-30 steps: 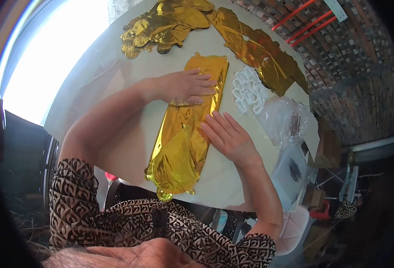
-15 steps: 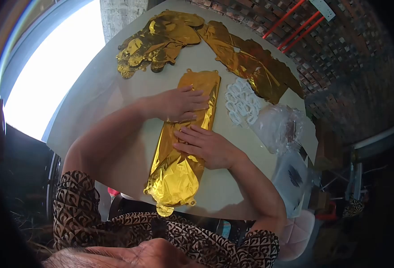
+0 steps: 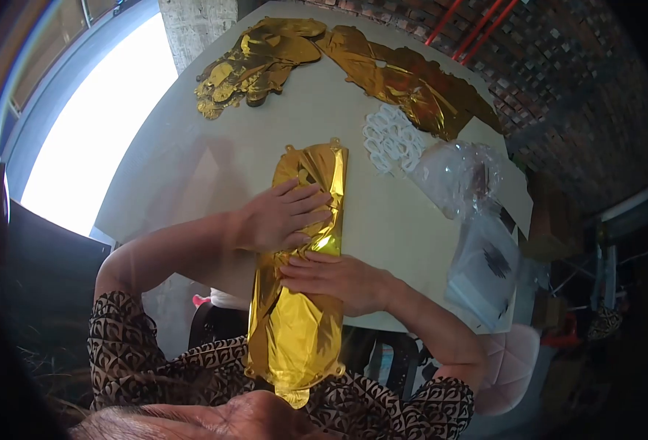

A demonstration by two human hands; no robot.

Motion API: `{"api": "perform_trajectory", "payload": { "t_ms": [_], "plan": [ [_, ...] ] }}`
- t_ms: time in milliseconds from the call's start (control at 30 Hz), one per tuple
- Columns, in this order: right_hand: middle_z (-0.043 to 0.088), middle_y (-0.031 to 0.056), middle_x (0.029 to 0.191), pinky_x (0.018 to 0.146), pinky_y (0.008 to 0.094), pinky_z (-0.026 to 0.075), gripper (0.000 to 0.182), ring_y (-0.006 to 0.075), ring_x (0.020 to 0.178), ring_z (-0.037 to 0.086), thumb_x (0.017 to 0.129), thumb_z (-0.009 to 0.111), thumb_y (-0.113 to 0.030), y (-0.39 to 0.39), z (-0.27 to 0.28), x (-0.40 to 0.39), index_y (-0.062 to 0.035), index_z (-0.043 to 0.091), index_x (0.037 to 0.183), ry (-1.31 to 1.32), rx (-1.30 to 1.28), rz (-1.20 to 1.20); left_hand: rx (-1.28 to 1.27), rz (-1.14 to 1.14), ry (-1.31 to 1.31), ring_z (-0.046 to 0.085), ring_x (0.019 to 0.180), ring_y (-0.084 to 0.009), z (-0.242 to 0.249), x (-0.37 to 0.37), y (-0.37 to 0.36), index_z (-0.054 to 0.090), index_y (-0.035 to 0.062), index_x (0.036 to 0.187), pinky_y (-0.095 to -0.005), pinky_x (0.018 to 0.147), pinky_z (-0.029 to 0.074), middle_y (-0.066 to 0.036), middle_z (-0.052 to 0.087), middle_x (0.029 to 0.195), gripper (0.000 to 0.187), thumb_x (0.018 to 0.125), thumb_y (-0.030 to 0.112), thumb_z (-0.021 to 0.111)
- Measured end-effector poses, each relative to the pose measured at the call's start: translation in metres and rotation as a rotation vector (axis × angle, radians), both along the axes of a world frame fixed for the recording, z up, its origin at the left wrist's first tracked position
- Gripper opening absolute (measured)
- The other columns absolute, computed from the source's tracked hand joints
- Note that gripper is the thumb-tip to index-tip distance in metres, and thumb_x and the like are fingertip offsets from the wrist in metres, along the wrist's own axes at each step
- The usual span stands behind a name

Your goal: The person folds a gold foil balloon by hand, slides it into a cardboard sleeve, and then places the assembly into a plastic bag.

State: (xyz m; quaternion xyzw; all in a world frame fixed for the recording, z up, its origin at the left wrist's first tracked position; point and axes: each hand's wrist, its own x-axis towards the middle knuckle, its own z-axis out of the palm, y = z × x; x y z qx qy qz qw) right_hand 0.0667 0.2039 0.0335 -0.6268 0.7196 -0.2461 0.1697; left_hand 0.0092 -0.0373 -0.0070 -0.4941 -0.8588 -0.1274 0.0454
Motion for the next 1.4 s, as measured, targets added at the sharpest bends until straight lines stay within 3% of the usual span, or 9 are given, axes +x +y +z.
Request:
{"api": "perform_trajectory", "payload": {
  "t_ms": [267, 300, 367, 433, 533, 667, 733, 800, 1400],
  "plan": [
    [0.050, 0.0124, 0.146, 0.115, 0.0372, 0.033, 0.060, 0.0238, 0.136, 0.045, 0.091, 0.063, -0.020, 0.006, -0.013, 0.000, -0.0019, 0.046, 0.145, -1.224, -0.209, -0.321, 0.013, 0.036, 0.042, 0.030, 0.146, -0.0303, 0.009, 0.007, 0.001, 0.044, 0.0116, 0.146, -0.0511, 0.121, 0.021, -0.011, 0.036, 0.157, 0.057, 0.097, 0.038, 0.055],
    [0.054, 0.0103, 0.142, 0.113, 0.0367, 0.035, 0.051, 0.0213, 0.132, 0.047, 0.098, 0.057, -0.024, 0.007, -0.016, -0.005, -0.0004, 0.048, 0.142, -0.742, -0.202, -0.323, -0.079, 0.015, 0.074, 0.030, 0.147, -0.0306, 0.016, 0.007, 0.002, 0.045, 0.0124, 0.146, -0.0507, 0.121, 0.019, -0.012, 0.036, 0.157, 0.057, 0.097, 0.040, 0.053],
    [0.056, 0.0106, 0.138, 0.112, 0.0358, 0.036, 0.049, 0.0197, 0.129, 0.049, 0.103, 0.050, -0.030, 0.018, -0.012, -0.001, 0.0003, 0.048, 0.142, -0.853, -0.091, -0.612, -0.172, -0.006, 0.103, 0.029, 0.147, -0.0309, 0.016, 0.003, 0.000, 0.046, 0.0133, 0.146, -0.0504, 0.121, 0.018, -0.012, 0.036, 0.157, 0.057, 0.096, 0.041, 0.052],
    [0.056, 0.0103, 0.135, 0.109, 0.0355, 0.038, 0.049, 0.0192, 0.126, 0.050, 0.106, 0.045, -0.033, 0.015, 0.000, -0.003, 0.0001, 0.047, 0.142, -0.936, -0.064, -0.712, 0.445, -0.101, -0.592, 0.027, 0.147, -0.0300, 0.008, -0.002, -0.003, 0.045, 0.0161, 0.145, -0.0492, 0.122, 0.016, -0.011, 0.042, 0.150, 0.065, 0.089, 0.046, 0.061],
    [0.056, 0.0100, 0.136, 0.109, 0.0353, 0.040, 0.047, 0.0187, 0.126, 0.051, 0.106, 0.044, -0.031, 0.016, 0.001, -0.010, -0.0009, 0.047, 0.142, -1.108, -0.090, -0.713, 0.316, 0.015, -0.152, 0.026, 0.147, -0.0295, 0.013, -0.005, -0.005, 0.044, 0.0155, 0.146, -0.0473, 0.122, 0.015, -0.011, 0.040, 0.152, 0.068, 0.087, 0.041, 0.067],
    [0.056, 0.0123, 0.138, 0.108, 0.0367, 0.042, 0.045, 0.0220, 0.127, 0.054, 0.108, 0.041, -0.029, 0.012, -0.010, -0.017, -0.0003, 0.047, 0.142, -1.529, -0.364, -0.605, 0.568, 0.144, -0.145, 0.062, 0.110, -0.0297, 0.003, -0.017, -0.021, 0.066, 0.0113, 0.123, -0.0419, 0.094, 0.049, -0.007, 0.065, 0.123, 0.037, 0.090, 0.027, 0.067],
    [0.056, 0.0132, 0.138, 0.109, 0.0374, 0.043, 0.046, 0.0235, 0.127, 0.055, 0.108, 0.039, -0.029, 0.014, -0.013, -0.020, 0.0004, 0.047, 0.142, -1.588, -0.431, -0.564, 0.702, 0.364, -0.335, 0.064, 0.101, -0.0252, 0.034, 0.010, -0.026, 0.068, 0.0063, 0.116, -0.0388, 0.087, 0.050, -0.007, 0.068, 0.112, 0.034, 0.091, 0.029, 0.067],
    [0.055, 0.0152, 0.139, 0.109, 0.0391, 0.043, 0.047, 0.0253, 0.127, 0.055, 0.108, 0.038, -0.029, 0.016, -0.020, -0.024, 0.0029, 0.045, 0.142, -1.552, -0.380, -0.564, 0.940, 0.654, -1.153, 0.066, 0.084, -0.0228, 0.045, 0.029, -0.041, 0.066, -0.0029, 0.112, -0.0366, 0.080, 0.051, -0.012, 0.069, 0.094, 0.047, 0.092, 0.040, 0.067],
    [0.056, 0.0138, 0.138, 0.108, 0.0372, 0.044, 0.047, 0.0219, 0.125, 0.056, 0.107, 0.043, -0.029, 0.010, -0.004, -0.020, 0.0010, 0.043, 0.142, -1.452, -0.326, -0.700, 0.649, 0.688, -0.751, 0.065, 0.070, -0.0167, 0.045, 0.088, -0.030, 0.068, -0.0016, 0.086, -0.0324, 0.065, 0.051, -0.008, 0.065, 0.075, 0.034, 0.089, 0.032, 0.073]
  ]
}}
